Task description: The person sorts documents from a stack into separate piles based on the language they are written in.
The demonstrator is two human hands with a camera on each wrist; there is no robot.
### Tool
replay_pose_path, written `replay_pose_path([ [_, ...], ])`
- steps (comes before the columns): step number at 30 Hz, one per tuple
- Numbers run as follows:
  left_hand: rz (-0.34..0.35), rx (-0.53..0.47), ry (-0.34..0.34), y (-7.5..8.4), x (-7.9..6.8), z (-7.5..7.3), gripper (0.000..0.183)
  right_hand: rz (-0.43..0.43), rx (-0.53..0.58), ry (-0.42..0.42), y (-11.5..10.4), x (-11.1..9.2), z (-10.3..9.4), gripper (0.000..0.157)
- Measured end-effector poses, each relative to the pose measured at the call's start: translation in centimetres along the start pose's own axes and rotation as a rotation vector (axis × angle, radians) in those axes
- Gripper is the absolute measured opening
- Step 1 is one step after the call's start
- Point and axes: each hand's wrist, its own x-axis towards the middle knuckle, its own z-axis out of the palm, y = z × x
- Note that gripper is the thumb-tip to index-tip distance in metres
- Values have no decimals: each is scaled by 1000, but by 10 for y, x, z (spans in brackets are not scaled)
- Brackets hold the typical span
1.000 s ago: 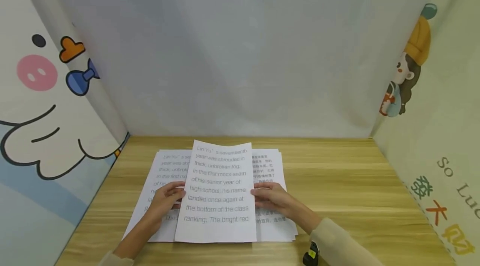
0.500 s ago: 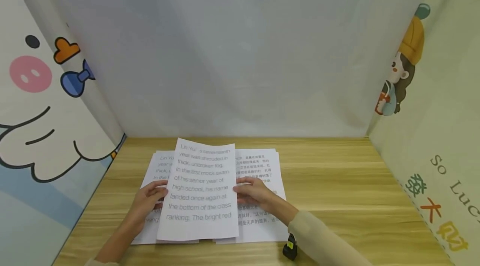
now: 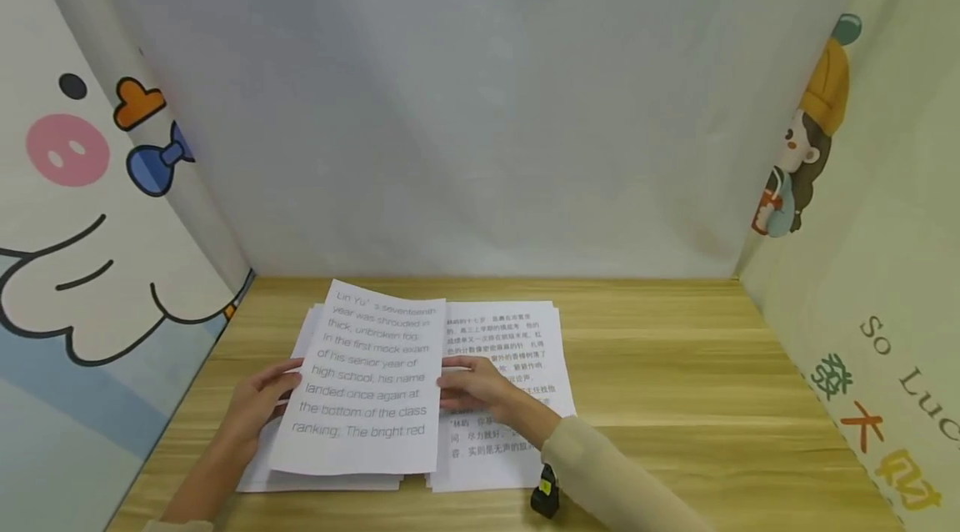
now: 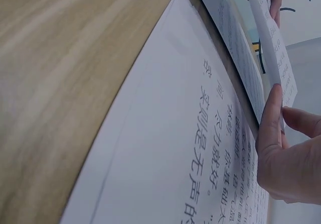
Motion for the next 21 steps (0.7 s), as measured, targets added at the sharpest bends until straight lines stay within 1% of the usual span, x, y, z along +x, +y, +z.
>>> replay_pose_path([
  [6,-28,-50,18,-8,4,-12,56,10,-10,7,-3,7,12,54],
  [13,-18,-59,29,-12,7,-23,57,12,-24,16,-5,16,26,55],
  [17,-8,-43,46,-16,8,-25,54,9,-28,-4,-1,17,30,54],
  [21,3,-18,60,-22,8,-28,53,18,-40,-53,-1,14,32,52],
])
